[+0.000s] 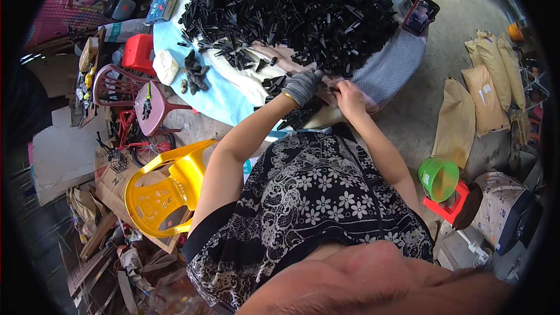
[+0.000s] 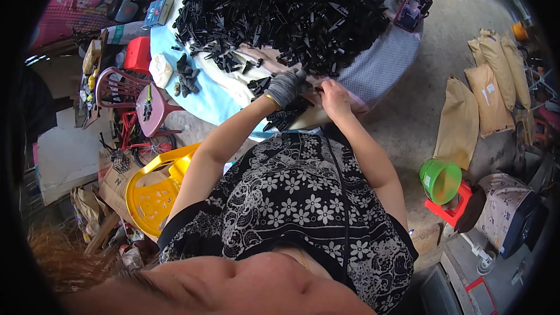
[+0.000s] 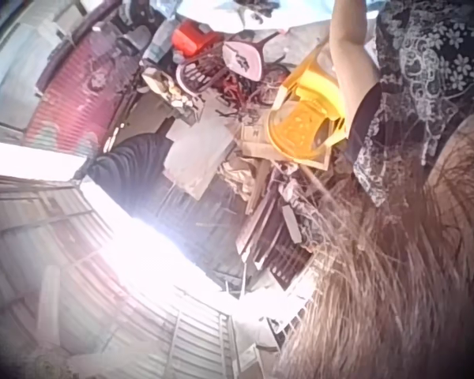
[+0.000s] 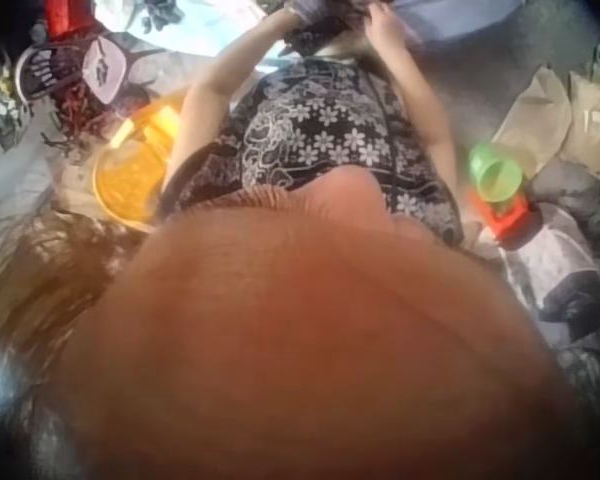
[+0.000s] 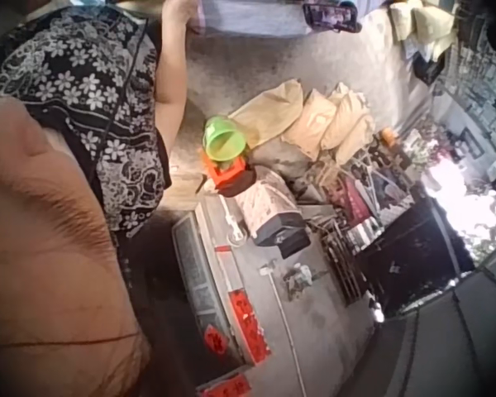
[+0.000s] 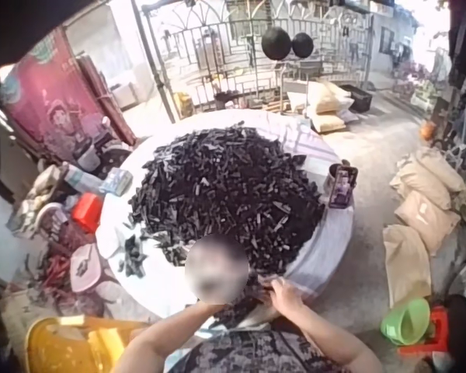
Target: The person takes black plastic pieces from a pile on the table, assembles them together by hand, and arranges the assembled parts on the table.
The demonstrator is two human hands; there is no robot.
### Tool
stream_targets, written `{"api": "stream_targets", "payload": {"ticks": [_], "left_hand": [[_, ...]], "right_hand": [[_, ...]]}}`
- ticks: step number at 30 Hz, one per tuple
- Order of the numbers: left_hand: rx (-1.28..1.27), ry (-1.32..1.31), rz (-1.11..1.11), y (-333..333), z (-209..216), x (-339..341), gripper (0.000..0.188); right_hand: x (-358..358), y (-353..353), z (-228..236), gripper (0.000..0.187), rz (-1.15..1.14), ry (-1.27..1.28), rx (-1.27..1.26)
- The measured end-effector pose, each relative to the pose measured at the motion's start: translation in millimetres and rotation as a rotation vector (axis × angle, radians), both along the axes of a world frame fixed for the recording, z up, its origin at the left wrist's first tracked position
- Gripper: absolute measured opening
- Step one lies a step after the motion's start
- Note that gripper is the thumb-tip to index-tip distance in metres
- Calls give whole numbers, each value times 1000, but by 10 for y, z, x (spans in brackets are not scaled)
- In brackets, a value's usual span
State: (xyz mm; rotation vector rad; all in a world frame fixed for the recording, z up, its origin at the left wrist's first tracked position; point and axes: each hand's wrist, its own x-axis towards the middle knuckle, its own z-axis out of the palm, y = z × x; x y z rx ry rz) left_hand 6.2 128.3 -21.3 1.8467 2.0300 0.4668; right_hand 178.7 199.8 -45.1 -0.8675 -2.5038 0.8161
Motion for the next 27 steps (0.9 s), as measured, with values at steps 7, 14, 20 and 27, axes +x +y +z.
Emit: {"api": "stream_targets", "payload": {"ticks": [7, 14, 20, 27], "left_hand": [[-225, 55, -135, 21, -177, -109, 32], [-205, -202, -202, 95, 216, 11, 34], [-198, -91, -254, 107, 139, 12, 41], [-175, -60, -270, 79, 221, 34, 48]], "right_hand": [[-55, 9, -145, 10, 1, 52, 61], [-76, 18, -157, 10, 24, 37, 81], [-90, -3, -66, 9, 43, 68, 101], [-78, -9, -122, 10, 33, 70, 124]]}}
